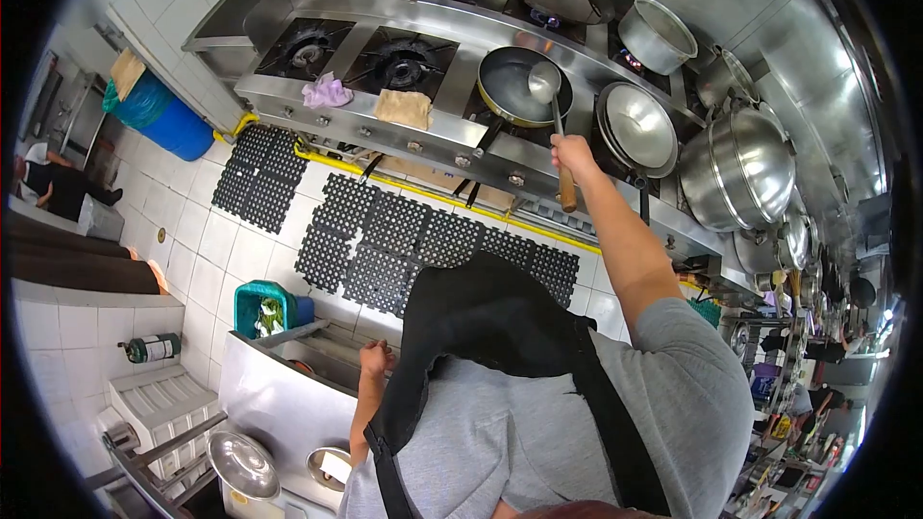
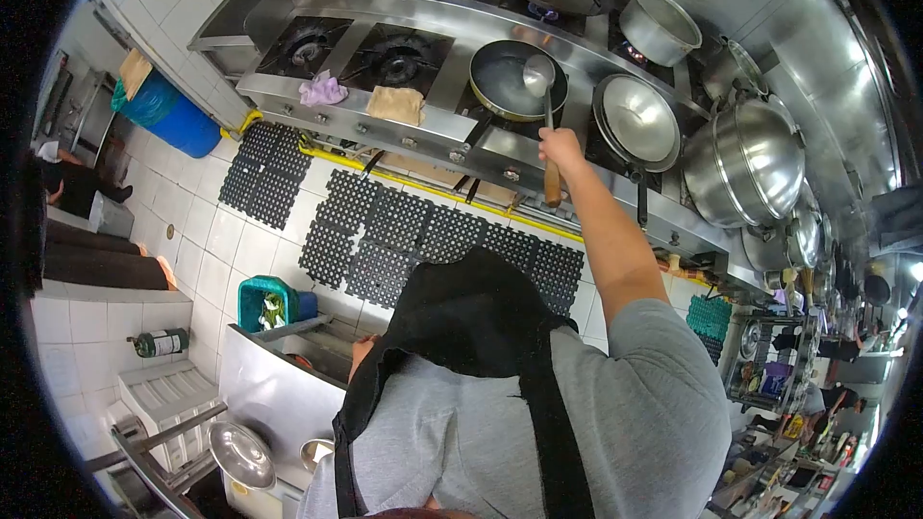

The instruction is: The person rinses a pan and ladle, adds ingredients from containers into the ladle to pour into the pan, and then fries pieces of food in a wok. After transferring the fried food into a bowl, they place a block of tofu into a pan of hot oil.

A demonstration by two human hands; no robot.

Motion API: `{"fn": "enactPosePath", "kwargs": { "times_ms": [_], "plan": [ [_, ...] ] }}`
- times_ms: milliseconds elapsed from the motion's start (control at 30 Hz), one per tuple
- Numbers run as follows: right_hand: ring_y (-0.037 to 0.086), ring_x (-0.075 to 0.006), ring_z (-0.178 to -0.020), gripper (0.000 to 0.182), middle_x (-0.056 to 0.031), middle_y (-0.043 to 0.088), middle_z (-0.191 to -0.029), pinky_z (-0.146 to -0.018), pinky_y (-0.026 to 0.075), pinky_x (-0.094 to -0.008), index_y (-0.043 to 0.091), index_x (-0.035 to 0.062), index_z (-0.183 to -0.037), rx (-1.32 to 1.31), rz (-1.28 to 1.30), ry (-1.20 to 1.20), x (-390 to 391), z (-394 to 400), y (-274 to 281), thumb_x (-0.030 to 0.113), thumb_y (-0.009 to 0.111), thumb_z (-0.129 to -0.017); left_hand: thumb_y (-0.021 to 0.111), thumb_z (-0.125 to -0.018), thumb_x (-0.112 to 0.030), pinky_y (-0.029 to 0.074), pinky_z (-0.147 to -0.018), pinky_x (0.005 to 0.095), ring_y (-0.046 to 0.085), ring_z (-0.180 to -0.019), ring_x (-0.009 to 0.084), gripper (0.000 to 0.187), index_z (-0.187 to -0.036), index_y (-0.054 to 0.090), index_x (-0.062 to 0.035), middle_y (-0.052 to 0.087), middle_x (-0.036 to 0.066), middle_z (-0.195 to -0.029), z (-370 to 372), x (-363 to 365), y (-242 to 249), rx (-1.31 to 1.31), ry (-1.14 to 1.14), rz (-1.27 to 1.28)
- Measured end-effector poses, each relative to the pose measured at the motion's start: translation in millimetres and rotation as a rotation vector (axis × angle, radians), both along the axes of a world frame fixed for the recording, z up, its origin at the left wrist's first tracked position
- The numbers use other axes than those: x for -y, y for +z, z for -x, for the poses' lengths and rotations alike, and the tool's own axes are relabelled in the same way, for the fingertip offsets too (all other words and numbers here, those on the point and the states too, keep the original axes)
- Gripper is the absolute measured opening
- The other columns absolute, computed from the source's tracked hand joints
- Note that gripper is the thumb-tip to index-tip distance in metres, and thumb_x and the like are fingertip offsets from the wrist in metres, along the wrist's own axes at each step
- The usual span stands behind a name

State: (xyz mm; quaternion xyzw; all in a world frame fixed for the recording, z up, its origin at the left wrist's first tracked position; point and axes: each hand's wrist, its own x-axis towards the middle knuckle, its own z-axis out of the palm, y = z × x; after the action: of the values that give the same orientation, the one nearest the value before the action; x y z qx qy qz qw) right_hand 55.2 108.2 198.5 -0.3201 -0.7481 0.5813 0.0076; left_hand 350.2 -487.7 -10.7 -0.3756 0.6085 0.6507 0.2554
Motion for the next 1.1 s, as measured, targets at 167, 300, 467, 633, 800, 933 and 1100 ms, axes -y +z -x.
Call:
{"fn": "enactPosePath", "kwargs": {
  "times_ms": [167,300,467,633,800,933,1100],
  "plan": [
    [0.055,-0.0124,-0.056,0.023,0.0026,0.058,-0.069,-0.052,0.044,-0.0307,0.061,0.0035,-0.107,-0.063,0.862,-0.093,14,3,18,0.026,0.056,-0.107,0.057,-0.106,-0.009,0.035,-0.044,0.0325,0.049,-0.051,0.015,0.018,-0.088,0.056,-0.0048,0.049,0.002,-0.066,-9,-8,14,0.011,-0.011,0.087],
    [0.053,-0.0099,-0.057,0.025,0.0052,0.057,-0.069,-0.054,0.042,-0.0278,0.056,0.0023,-0.114,-0.11,1.287,-0.039,13,3,34,0.026,0.051,-0.11,0.059,-0.106,-0.013,0.033,-0.042,0.0322,0.049,-0.048,0.0156,0.02,-0.086,0.058,-0.0072,0.052,0.002,-0.065,-23,-2,7,0.025,-0.12,0.04],
    [0.055,-0.011,-0.059,0.023,0.0042,0.057,-0.071,-0.055,0.044,-0.0298,0.06,0.003,-0.106,-0.024,0.998,0.013,8,-3,48,0.026,0.057,-0.107,0.062,-0.104,-0.015,0.034,-0.04,0.0342,0.051,-0.048,0.0165,0.022,-0.084,0.061,-0.0055,0.054,0.003,-0.066,-17,-11,17,-0.014,-0.089,0.069],
    [0.055,-0.0119,-0.056,0.026,0.0015,0.057,-0.069,-0.051,0.044,-0.0302,0.063,0.0062,-0.091,0.028,0.267,0.077,21,-20,72,0.028,0.063,-0.104,0.068,-0.1,-0.014,0.051,-0.054,0.0352,0.064,-0.061,0.0196,0.019,-0.098,0.071,0.0045,0.065,0.008,-0.072,-26,10,-71,-0.035,-0.085,0.087],
    [0.056,-0.0153,-0.05,0.035,-0.0039,0.06,-0.067,-0.051,0.048,-0.0348,0.061,0.0014,-0.079,-0.043,-0.265,0.129,25,-40,87,0.029,0.065,-0.101,0.07,-0.099,-0.016,0.056,-0.065,0.0349,0.07,-0.072,0.0201,0.026,-0.106,0.071,0.0088,0.073,0.013,-0.084,-16,24,-88,-0.023,-0.366,0.188],
    [0.072,-0.0462,-0.08,0.037,-0.0271,0.072,-0.087,-0.075,0.056,-0.054,0.062,-0.0047,-0.094,-0.17,-0.822,0.101,40,-46,36,0.031,0.061,-0.102,0.069,-0.099,-0.017,0.056,-0.064,0.0354,0.073,-0.074,0.023,0.031,-0.114,0.07,0.0107,0.076,0.016,-0.091,4,18,-87,-0.008,-0.31,0.148],
    [0.073,-0.0427,-0.087,0.034,-0.0256,0.073,-0.093,-0.075,0.056,-0.0523,0.062,-0.0031,-0.097,-0.094,-0.787,0.163,34,-57,-14,0.031,0.058,-0.103,0.067,-0.101,-0.019,0.054,-0.056,0.0346,0.07,-0.069,0.023,0.028,-0.113,0.068,0.0065,0.072,0.013,-0.087,43,-19,-3,0.035,-0.283,0.161]
  ]
}}
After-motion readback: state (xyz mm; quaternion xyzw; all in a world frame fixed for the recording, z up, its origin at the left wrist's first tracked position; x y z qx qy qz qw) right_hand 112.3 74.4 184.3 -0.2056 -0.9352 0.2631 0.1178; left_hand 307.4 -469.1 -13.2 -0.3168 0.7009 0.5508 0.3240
